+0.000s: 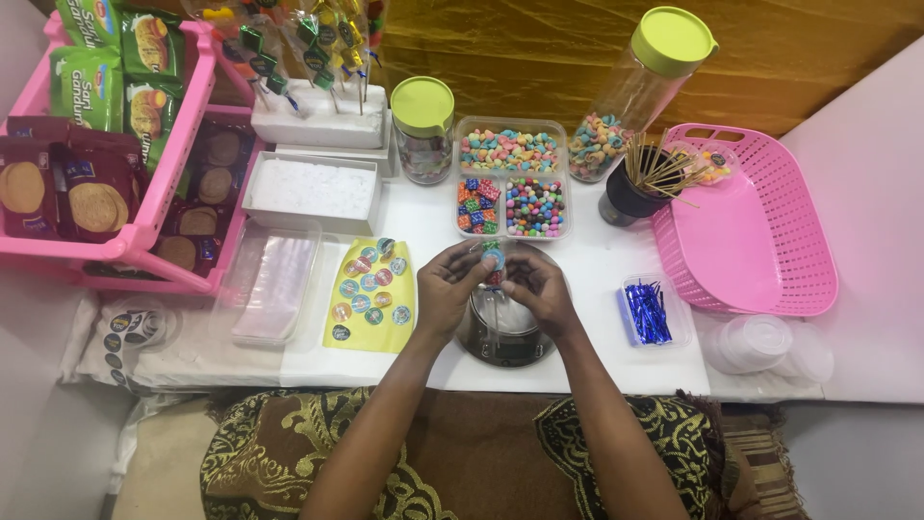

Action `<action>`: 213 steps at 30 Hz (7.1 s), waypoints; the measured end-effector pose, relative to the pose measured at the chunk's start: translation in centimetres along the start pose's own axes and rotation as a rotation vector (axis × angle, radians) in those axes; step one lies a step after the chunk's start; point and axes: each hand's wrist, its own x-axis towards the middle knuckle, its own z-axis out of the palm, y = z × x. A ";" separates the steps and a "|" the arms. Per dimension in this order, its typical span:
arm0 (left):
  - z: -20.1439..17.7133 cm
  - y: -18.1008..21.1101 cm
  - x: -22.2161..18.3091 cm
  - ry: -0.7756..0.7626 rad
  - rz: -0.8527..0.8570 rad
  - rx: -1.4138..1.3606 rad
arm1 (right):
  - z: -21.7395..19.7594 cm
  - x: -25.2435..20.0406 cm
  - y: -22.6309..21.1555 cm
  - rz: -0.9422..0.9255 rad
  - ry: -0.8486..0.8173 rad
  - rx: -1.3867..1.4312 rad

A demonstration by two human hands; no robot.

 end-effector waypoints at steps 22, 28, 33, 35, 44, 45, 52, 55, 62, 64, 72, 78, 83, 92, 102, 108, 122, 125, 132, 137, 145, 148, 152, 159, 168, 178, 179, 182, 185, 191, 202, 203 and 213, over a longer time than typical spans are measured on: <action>-0.8 -1.6 0.3 -0.096 0.111 0.232 | 1.5 -0.2 -2.0 0.051 0.183 -0.183; -0.9 -5.1 -0.6 -0.160 0.293 0.372 | 0.9 1.2 -0.7 0.075 0.458 0.181; -0.5 -8.2 -1.9 -0.253 0.775 1.034 | 1.3 5.5 -3.2 -0.018 0.512 0.139; -0.4 -7.9 -2.0 -0.232 0.765 1.023 | 2.2 8.5 -3.9 -0.051 0.482 0.072; -0.3 -9.2 -1.7 -0.083 0.878 1.013 | 12.8 18.5 -2.8 -0.017 0.296 -0.103; -0.5 -9.7 -1.5 -0.062 0.915 1.006 | 13.4 19.4 -1.4 -0.003 0.291 -0.113; -2.4 -9.5 -0.2 -0.063 0.896 1.027 | 15.5 22.0 0.3 -0.001 0.324 -0.242; -2.9 -9.3 0.3 -0.061 0.889 1.031 | 15.3 23.0 1.2 0.009 0.325 -0.424; -3.9 -9.5 0.0 -0.055 0.853 1.031 | 15.7 23.2 1.4 0.036 0.281 -0.633; -4.6 -9.4 0.3 -0.056 0.853 1.032 | 15.9 23.3 1.1 0.047 0.273 -0.659; -17.2 -9.4 -1.6 -0.058 0.821 1.049 | 16.0 23.9 2.3 0.043 0.275 -0.750; -19.2 -8.5 -3.5 -0.068 0.809 1.050 | 16.5 23.5 2.9 0.155 0.262 -0.756; -19.8 -8.6 -4.8 -0.065 0.793 1.053 | 17.1 22.5 2.7 0.224 0.279 -0.723; -18.5 -9.4 -5.8 -0.057 0.766 1.050 | 19.5 18.5 -6.2 0.542 -0.057 -0.823; -19.4 -9.3 -6.1 -0.070 0.742 1.056 | 17.3 19.3 1.8 0.482 -0.158 -1.151; -4.8 -7.2 -0.5 -0.068 0.727 1.060 | 16.7 19.6 2.5 0.352 -0.106 -1.230; -1.9 -7.5 -0.3 -0.110 0.693 1.054 | 16.8 18.7 -3.8 0.547 -0.201 -1.198; -1.7 -7.7 -1.1 -0.130 0.676 1.052 | 16.1 17.5 -5.8 0.570 -0.204 -1.201; -0.2 -8.2 -1.5 -0.090 0.821 1.061 | 11.6 13.3 -8.1 0.492 0.059 -0.884; -0.2 -7.8 -1.4 -0.103 0.802 0.992 | 5.5 8.4 -2.2 0.217 0.400 -0.641; 0.3 -6.7 -2.1 -0.121 0.764 0.947 | -1.0 0.2 0.6 -0.047 0.707 -0.253; 0.3 -6.8 -2.0 -0.127 0.747 0.955 | -1.3 -0.5 1.1 -0.127 0.820 0.050; 0.4 -6.5 -2.5 -0.139 0.740 0.952 | -1.3 -1.1 1.1 -0.089 0.862 0.113; 0.2 -6.9 -2.0 -0.141 0.746 0.962 | -1.9 -0.2 1.6 -0.043 0.910 0.169; 0.3 -6.5 -2.3 -0.143 0.701 0.958 | -11.2 2.2 -2.1 -0.072 1.115 -0.140; 0.5 -6.1 -2.4 -0.131 0.680 0.939 | -14.1 3.2 -3.3 -0.201 1.177 -0.207; 0.4 -6.2 -2.4 -0.131 0.689 0.942 | -14.0 3.1 -3.6 -0.206 1.187 -0.231; 0.5 -6.1 -2.5 -0.135 0.690 0.938 | -12.9 2.7 -4.9 -0.264 1.181 -0.252; 0.4 -6.2 -2.3 -0.134 0.692 0.933 | -11.9 2.0 -6.0 -0.323 1.164 -0.272; 0.4 -6.3 -2.3 -0.128 0.701 0.918 | -8.6 -0.1 -7.6 -0.380 1.119 -0.370; -0.3 -6.9 -2.0 -0.144 0.722 0.840 | 1.1 -4.1 -7.3 -0.294 0.716 -0.619; -0.4 -6.9 -1.9 -0.134 0.704 0.753 | 1.7 -4.6 -6.6 -0.256 0.595 -0.656; -1.3 -7.0 -0.9 -0.053 0.552 0.387 | 5.2 -6.2 -8.4 -0.311 -0.162 -0.722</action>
